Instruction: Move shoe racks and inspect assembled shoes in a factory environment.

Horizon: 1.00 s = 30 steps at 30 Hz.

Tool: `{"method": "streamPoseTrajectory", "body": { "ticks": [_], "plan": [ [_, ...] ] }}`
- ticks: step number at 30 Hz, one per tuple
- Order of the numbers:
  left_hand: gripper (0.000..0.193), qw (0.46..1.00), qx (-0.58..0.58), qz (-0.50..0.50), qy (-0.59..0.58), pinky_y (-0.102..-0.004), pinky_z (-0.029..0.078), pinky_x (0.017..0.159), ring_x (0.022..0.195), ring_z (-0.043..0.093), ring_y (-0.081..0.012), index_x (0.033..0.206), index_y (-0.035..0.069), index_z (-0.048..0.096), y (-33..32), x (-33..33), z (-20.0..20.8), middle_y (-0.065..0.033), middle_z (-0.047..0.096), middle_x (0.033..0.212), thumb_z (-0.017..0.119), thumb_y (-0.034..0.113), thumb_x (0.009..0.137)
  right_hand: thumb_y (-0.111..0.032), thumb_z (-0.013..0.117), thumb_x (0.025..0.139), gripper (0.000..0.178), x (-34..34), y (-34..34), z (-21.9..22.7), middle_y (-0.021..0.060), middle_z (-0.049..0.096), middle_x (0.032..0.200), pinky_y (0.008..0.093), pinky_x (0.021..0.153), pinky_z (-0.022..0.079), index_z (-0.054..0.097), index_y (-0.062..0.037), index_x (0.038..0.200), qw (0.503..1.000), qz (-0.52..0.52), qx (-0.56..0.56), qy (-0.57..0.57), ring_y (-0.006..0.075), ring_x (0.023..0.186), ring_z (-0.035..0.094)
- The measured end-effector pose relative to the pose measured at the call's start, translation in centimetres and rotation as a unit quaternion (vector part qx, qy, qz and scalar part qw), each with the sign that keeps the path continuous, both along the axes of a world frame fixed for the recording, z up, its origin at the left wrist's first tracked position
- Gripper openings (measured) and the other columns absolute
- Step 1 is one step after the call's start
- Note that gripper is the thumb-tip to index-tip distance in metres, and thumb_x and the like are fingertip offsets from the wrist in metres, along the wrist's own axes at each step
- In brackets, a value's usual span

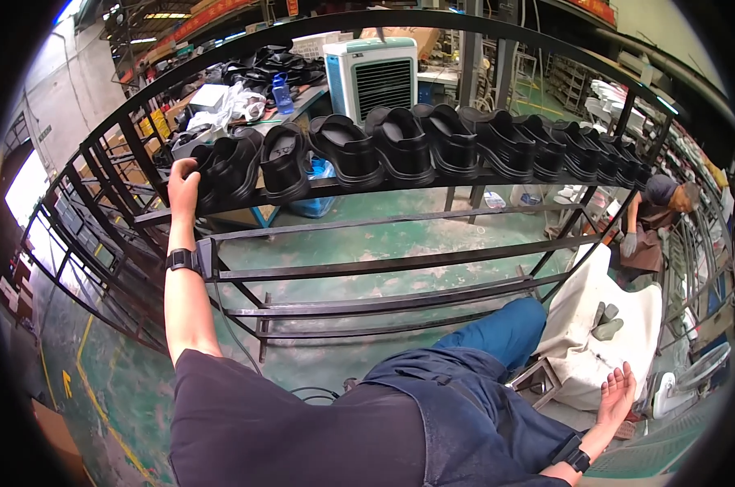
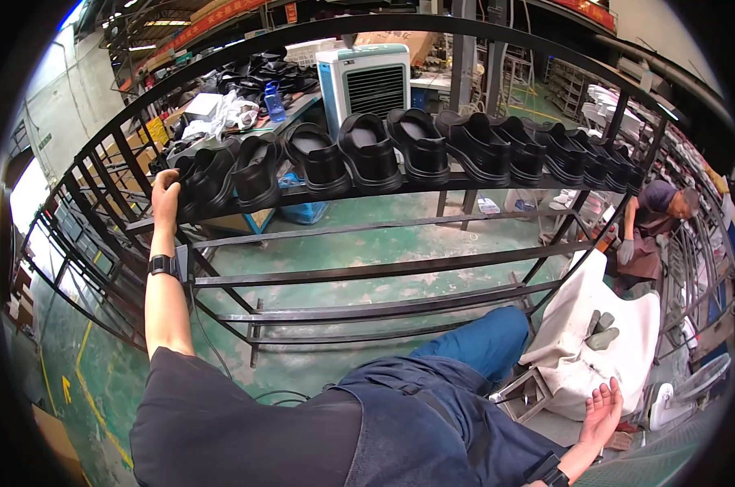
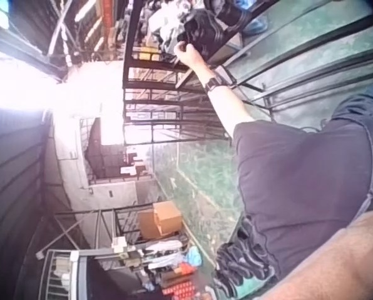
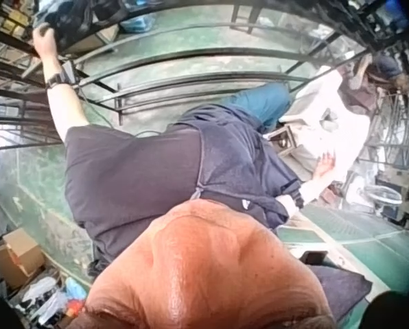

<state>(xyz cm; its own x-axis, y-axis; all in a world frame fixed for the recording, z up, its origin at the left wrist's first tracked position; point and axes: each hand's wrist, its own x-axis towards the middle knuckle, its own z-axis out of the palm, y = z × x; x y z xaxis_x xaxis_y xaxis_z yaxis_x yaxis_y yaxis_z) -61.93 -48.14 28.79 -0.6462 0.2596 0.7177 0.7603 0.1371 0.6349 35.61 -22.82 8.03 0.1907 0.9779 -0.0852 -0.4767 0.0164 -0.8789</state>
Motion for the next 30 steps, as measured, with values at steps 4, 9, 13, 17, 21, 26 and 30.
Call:
{"method": "streamPoseTrajectory", "body": {
  "ticks": [4,9,13,17,21,26,30],
  "plan": [
    [0.045,0.924,-0.033,0.209,0.318,-0.0437,0.038,0.111,0.128,0.054,-0.0332,0.128,0.011,0.061,5.2,7.7,0.4,-0.0103,0.064,0.129,0.062,0.011,0.083,-0.037,0.055,0.103,0.045,0.2,-0.8,1.1,0.0011,0.068,0.103,0.0261,0.075,0.052,0.058,-0.0076,0.137,0.999,-0.033,0.013,-0.011,0.0112,0.088,0.063],
    [0.039,0.934,-0.134,0.133,0.304,-0.0431,0.055,0.083,0.093,0.069,-0.0337,0.123,0.013,0.065,7.5,10.0,0.7,-0.0151,0.072,0.102,0.068,0.018,0.084,-0.036,0.055,0.103,0.046,0.0,-0.6,0.8,0.0016,0.068,0.103,0.0256,0.074,0.052,0.058,-0.0065,0.137,1.000,-0.018,0.018,-0.005,0.0117,0.089,0.063],
    [0.042,0.906,-0.287,0.108,0.291,-0.0487,0.054,0.079,0.089,0.069,-0.0374,0.124,0.014,0.065,7.8,10.5,2.5,-0.0184,0.072,0.094,0.065,0.014,0.082,-0.038,0.057,0.102,0.047,-0.3,-0.9,0.2,0.0023,0.068,0.104,0.0255,0.074,0.052,0.058,-0.0066,0.138,1.000,-0.023,0.003,-0.010,0.0121,0.090,0.064],
    [0.035,0.936,-0.251,0.070,0.235,-0.0423,0.054,0.089,0.103,0.069,-0.0350,0.121,0.010,0.069,7.2,10.3,2.6,-0.0183,0.071,0.110,0.067,0.021,0.087,-0.037,0.058,0.101,0.047,0.2,-1.0,0.1,0.0038,0.067,0.106,0.0272,0.075,0.053,0.059,-0.0065,0.137,0.999,-0.040,-0.023,0.002,0.0144,0.090,0.064],
    [0.029,0.879,-0.084,0.154,0.443,-0.0448,0.052,0.090,0.100,0.067,-0.0351,0.116,0.005,0.072,8.6,14.3,1.6,-0.0176,0.072,0.109,0.067,0.011,0.089,-0.031,0.057,0.101,0.042,-1.6,-0.9,3.3,0.0100,0.069,0.102,0.0347,0.075,0.055,0.061,-0.0017,0.130,0.997,-0.051,-0.019,0.055,0.0206,0.085,0.067],
    [0.017,0.878,0.024,-0.431,0.207,-0.0360,0.049,0.084,0.088,0.060,-0.0252,0.101,-0.009,0.062,24.5,33.0,-3.0,-0.0151,0.064,0.096,0.048,-0.001,0.100,-0.033,0.058,0.101,0.042,-2.0,2.0,16.0,0.0071,0.069,0.097,0.0325,0.086,0.056,0.062,-0.0043,0.131,0.993,-0.012,0.063,-0.102,0.0180,0.093,0.068],
    [0.018,0.659,-0.065,-0.621,0.420,-0.0365,0.055,0.074,0.082,0.067,-0.0304,0.111,0.002,0.072,32.5,48.7,-5.2,-0.0186,0.070,0.099,0.066,0.010,0.095,-0.031,0.066,0.096,0.033,0.9,4.8,23.2,0.0074,0.075,0.104,0.0324,0.075,0.058,0.071,-0.0055,0.116,0.943,0.098,0.149,-0.281,0.0171,0.088,0.072]
  ]
}}
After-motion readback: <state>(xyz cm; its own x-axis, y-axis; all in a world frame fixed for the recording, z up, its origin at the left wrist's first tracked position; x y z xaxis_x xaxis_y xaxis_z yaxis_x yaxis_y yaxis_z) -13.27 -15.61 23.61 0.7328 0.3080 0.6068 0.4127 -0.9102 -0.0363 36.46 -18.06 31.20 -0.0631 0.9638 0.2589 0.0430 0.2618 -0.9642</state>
